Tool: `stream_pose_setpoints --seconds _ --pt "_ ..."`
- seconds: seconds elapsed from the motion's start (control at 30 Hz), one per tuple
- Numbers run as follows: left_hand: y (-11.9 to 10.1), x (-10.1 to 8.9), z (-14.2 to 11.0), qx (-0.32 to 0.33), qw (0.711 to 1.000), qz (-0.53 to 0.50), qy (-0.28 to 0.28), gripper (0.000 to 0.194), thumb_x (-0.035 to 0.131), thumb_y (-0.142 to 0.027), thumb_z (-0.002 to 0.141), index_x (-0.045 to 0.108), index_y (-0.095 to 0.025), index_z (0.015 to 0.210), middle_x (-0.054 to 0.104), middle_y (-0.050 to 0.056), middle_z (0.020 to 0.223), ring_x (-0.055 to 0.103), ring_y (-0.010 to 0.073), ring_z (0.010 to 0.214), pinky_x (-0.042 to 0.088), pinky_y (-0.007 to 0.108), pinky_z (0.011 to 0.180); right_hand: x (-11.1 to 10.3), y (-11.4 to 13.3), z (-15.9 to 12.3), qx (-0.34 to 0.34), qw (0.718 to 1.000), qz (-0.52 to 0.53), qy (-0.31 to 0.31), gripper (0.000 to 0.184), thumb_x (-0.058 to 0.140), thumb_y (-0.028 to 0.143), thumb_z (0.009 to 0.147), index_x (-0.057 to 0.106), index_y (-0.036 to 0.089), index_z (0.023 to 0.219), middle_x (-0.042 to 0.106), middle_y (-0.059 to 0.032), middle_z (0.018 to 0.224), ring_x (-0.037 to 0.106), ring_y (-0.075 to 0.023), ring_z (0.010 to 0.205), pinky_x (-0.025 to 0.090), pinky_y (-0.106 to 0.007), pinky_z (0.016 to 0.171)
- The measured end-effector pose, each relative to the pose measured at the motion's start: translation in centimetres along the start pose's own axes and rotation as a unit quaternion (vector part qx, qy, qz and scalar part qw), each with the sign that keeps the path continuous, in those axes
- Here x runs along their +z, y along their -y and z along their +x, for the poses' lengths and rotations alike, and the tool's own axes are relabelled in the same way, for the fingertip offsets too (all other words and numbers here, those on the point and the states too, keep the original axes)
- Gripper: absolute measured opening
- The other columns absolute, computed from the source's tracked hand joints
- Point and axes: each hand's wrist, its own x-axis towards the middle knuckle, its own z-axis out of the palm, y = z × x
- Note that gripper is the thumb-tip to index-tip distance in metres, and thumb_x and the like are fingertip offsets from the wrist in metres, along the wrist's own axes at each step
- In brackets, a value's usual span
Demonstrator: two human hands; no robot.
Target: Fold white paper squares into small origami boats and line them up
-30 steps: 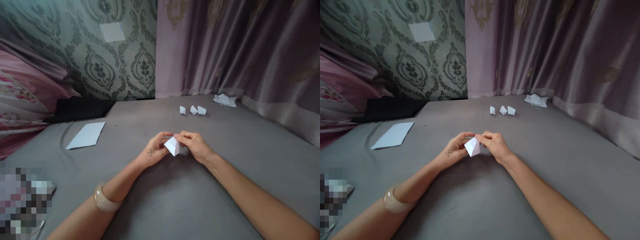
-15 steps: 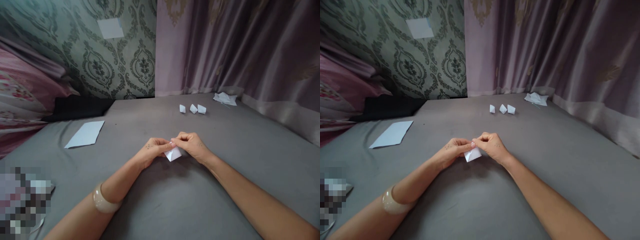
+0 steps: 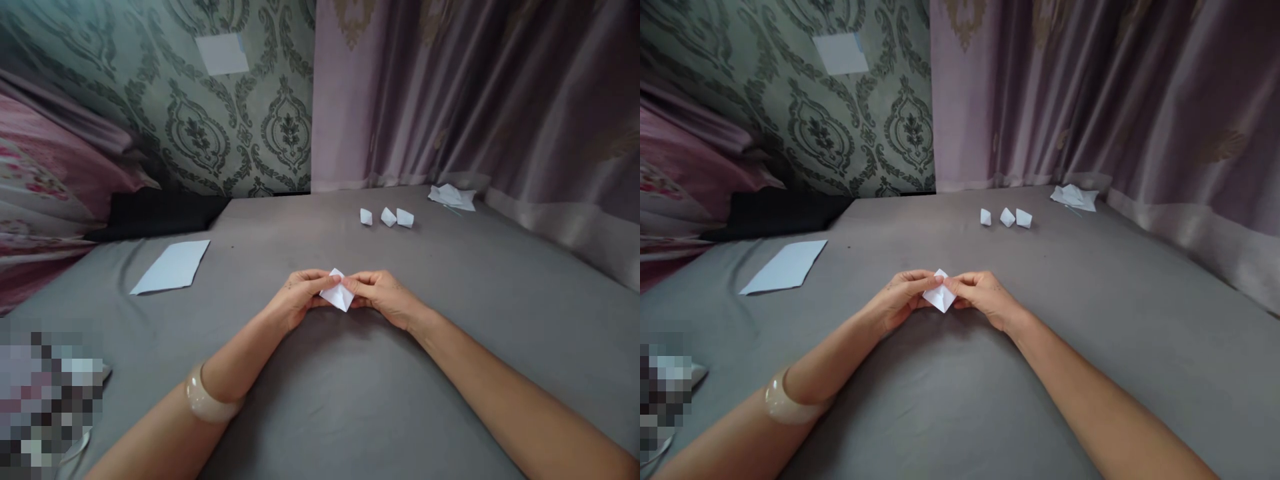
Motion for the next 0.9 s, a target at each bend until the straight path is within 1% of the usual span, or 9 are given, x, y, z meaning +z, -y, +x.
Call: stream_pose_setpoints --seconds 0.13,0.27,0.43,0.57,0.63,0.73,0.9 --pt "-0.1 0.0 -0.1 0.000 1.000 0.004 0.004 0.029 0.079 -0.031 0.065 0.072 -0.009 0.083 0.070 0.010 0.081 0.065 0.0175 0.073 0.053 0.029 0.070 0.1 -0.2 0.1 0.002 1.000 0.002 -0.008 0.031 0.074 0.045 0.070 0.074 0.018 0.085 0.071 -0.0050 0.084 0.062 -0.0116 0.074 0.049 -0.025 0.070" --pt "0.0 -0.1 -0.1 -0.002 1.000 0.016 0.002 0.026 0.078 -0.032 0.066 0.072 -0.009 0.078 0.070 0.011 0.077 0.065 0.0177 0.071 0.051 0.029 0.070 0.3 -0.2 0.2 0.012 0.999 0.007 -0.030 0.028 0.077 0.042 0.066 0.075 0.018 0.078 0.070 -0.0035 0.075 0.060 -0.0102 0.066 0.048 -0.023 0.063" --pt "0.0 0.0 0.0 -0.008 1.000 0.002 0.008 0.028 0.078 -0.034 0.066 0.071 -0.008 0.077 0.070 0.010 0.076 0.065 0.0172 0.071 0.052 0.029 0.069 0.1 -0.1 0.2 0.028 0.999 0.014 -0.036 0.027 0.079 0.042 0.064 0.074 0.017 0.072 0.068 -0.0026 0.066 0.058 -0.0092 0.059 0.046 -0.021 0.056" --pt "-0.1 0.1 0.0 -0.024 1.000 -0.012 0.012 0.036 0.074 -0.042 0.071 0.071 -0.009 0.084 0.069 0.010 0.079 0.065 0.0153 0.072 0.053 0.027 0.070 -0.5 0.0 0.6 0.040 0.995 0.063 -0.060 0.024 0.079 0.038 0.065 0.074 0.017 0.074 0.069 -0.0026 0.070 0.059 -0.0084 0.061 0.046 -0.019 0.056" --pt "-0.2 0.1 0.0 -0.025 1.000 -0.004 0.003 0.035 0.076 -0.039 0.070 0.071 -0.008 0.086 0.069 0.009 0.076 0.064 0.0134 0.069 0.053 0.025 0.069 -0.8 0.0 0.7 0.039 0.993 0.082 -0.077 0.023 0.080 0.036 0.065 0.074 0.017 0.076 0.069 -0.0031 0.072 0.059 -0.0087 0.063 0.046 -0.019 0.056" --pt "-0.2 0.1 0.0 -0.008 1.000 0.012 -0.017 0.031 0.079 -0.032 0.066 0.071 -0.008 0.085 0.069 0.009 0.074 0.063 0.0119 0.067 0.052 0.023 0.068 -1.0 -0.1 0.9 0.032 0.992 0.088 -0.088 0.022 0.080 0.034 0.064 0.074 0.016 0.076 0.070 -0.0035 0.073 0.059 -0.0090 0.063 0.046 -0.020 0.056" --pt "-0.3 0.2 -0.1 0.016 0.998 0.034 -0.043 0.026 0.078 -0.030 0.066 0.073 -0.008 0.079 0.068 0.009 0.071 0.062 0.0129 0.066 0.049 0.025 0.067 -0.9 -0.1 1.0 0.030 0.992 0.077 -0.099 0.023 0.080 0.035 0.064 0.074 0.017 0.077 0.070 -0.0039 0.074 0.059 -0.0096 0.063 0.046 -0.021 0.057"
